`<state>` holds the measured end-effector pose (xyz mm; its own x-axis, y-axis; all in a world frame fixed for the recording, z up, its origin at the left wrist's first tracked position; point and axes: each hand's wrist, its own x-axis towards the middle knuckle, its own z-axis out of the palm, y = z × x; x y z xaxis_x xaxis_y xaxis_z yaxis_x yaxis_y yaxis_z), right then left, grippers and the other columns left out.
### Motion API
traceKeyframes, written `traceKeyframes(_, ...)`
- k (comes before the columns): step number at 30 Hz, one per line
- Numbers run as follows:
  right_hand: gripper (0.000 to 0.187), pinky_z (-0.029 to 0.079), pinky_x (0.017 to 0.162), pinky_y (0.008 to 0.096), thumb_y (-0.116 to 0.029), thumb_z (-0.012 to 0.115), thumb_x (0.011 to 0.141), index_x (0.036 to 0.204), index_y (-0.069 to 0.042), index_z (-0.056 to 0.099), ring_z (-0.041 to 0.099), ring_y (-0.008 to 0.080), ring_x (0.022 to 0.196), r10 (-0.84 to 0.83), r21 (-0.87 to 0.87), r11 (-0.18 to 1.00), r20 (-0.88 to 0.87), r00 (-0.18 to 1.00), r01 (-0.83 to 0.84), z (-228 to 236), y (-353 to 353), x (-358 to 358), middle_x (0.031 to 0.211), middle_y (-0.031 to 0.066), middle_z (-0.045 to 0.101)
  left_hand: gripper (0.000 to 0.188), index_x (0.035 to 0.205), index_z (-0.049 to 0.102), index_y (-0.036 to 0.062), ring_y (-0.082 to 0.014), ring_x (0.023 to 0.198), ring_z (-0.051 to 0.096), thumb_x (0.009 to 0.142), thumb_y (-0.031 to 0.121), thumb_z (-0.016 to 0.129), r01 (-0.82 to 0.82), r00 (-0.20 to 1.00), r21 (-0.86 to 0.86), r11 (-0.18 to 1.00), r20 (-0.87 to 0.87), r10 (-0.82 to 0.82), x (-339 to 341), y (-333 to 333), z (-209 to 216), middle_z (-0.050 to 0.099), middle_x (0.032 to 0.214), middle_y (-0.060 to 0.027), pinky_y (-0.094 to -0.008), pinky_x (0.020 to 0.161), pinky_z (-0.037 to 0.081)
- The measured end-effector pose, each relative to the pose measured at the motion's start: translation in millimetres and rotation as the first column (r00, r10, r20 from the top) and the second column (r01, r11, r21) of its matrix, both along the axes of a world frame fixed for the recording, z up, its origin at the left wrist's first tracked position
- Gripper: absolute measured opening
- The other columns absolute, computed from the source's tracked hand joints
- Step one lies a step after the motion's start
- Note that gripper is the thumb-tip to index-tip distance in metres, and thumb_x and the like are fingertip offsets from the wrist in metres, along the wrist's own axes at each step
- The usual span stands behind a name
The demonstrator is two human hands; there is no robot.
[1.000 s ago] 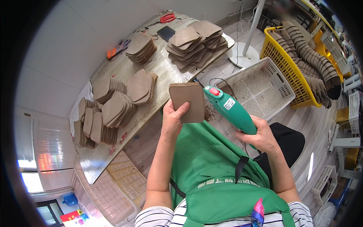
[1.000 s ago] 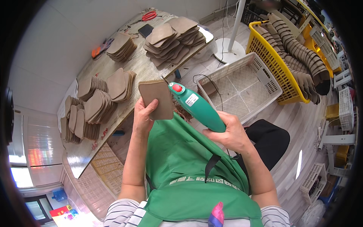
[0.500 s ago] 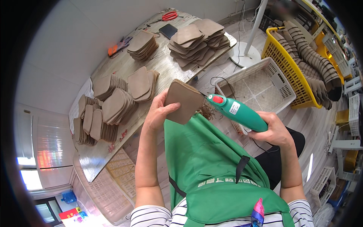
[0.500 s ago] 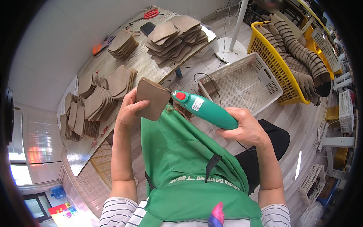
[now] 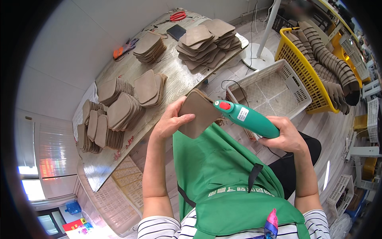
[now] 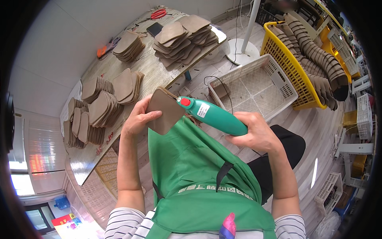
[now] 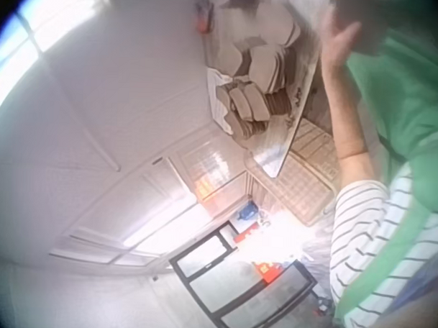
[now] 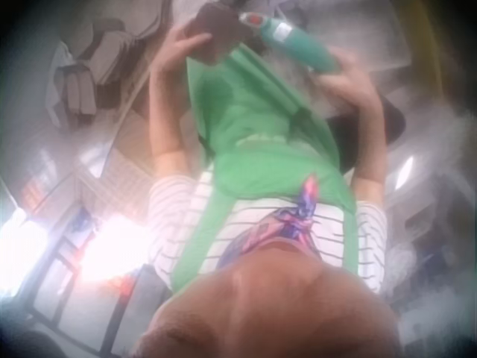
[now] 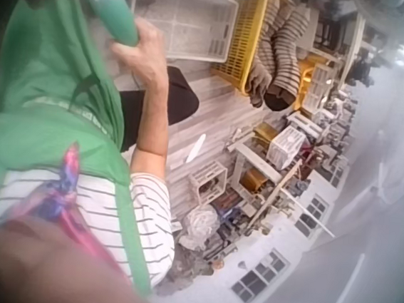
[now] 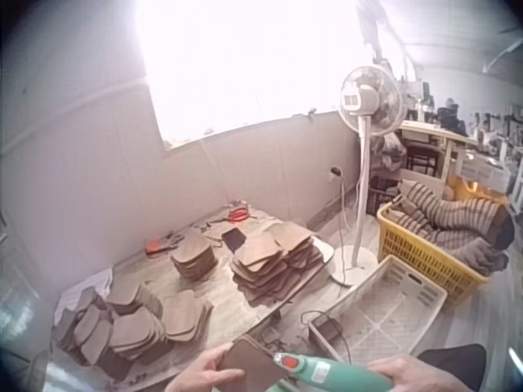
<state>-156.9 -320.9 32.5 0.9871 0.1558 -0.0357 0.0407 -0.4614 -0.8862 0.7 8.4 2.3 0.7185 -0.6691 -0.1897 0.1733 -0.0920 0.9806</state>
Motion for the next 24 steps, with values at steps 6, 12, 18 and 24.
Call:
traceKeyframes(6,0.03,0.048,0.064,0.0339,-0.015,0.077,0.069,0.09,0.002,0.064,0.058,0.0211,0.069,-0.001,0.048,0.999,-0.016,1.0,0.001,0.3,7.8,9.5,0.079,0.0098,0.06,0.057,0.138,0.05,0.0,-0.01,0.112,0.054,0.084,0.006,0.069,0.077,0.997,0.059,0.995,-0.023,-0.075,-11.6,-4.0,-6.6,0.061,0.121,-0.0033,-0.0265,0.097,0.044)
traceKeyframes(12,0.028,0.048,0.064,0.0331,-0.013,0.076,0.071,0.089,0.004,0.064,0.059,0.0179,0.069,-0.083,0.146,0.982,-0.233,0.969,0.119,8.9,6.6,5.8,0.08,0.0088,0.06,0.014,0.095,0.071,-0.0012,-0.0071,0.076,0.061,0.082,0.002,0.076,-0.374,0.882,0.128,0.918,0.354,0.311,-16.5,-7.7,9.7,0.069,0.082,-0.001,-0.0245,0.068,0.05)
traceKeyframes(18,0.028,0.047,0.065,0.0324,-0.013,0.077,0.071,0.09,0.003,0.065,0.058,0.0179,0.071,-0.048,0.062,0.997,-0.062,0.997,0.052,-4.9,-3.3,-4.8,0.08,0.0086,0.061,0.015,0.098,0.073,-0.0013,-0.0121,0.081,0.068,0.085,0.001,0.08,-0.554,0.813,-0.354,0.753,-0.036,0.581,-16.3,3.4,-6.4,0.074,0.092,-0.0068,-0.0262,0.074,0.056)
traceKeyframes(24,0.031,0.048,0.067,0.033,-0.014,0.077,0.07,0.093,0.003,0.066,0.058,0.0209,0.073,-0.02,0.075,0.997,-0.016,1.0,0.022,-9.1,1.8,-7.8,0.081,0.0103,0.062,0.017,0.101,0.072,-0.0011,-0.0152,0.083,0.071,0.086,0.0,0.079,-0.575,0.814,-0.401,0.713,-0.186,0.551,-15.8,1.5,-22.2,0.075,0.095,-0.0086,-0.0294,0.077,0.058)
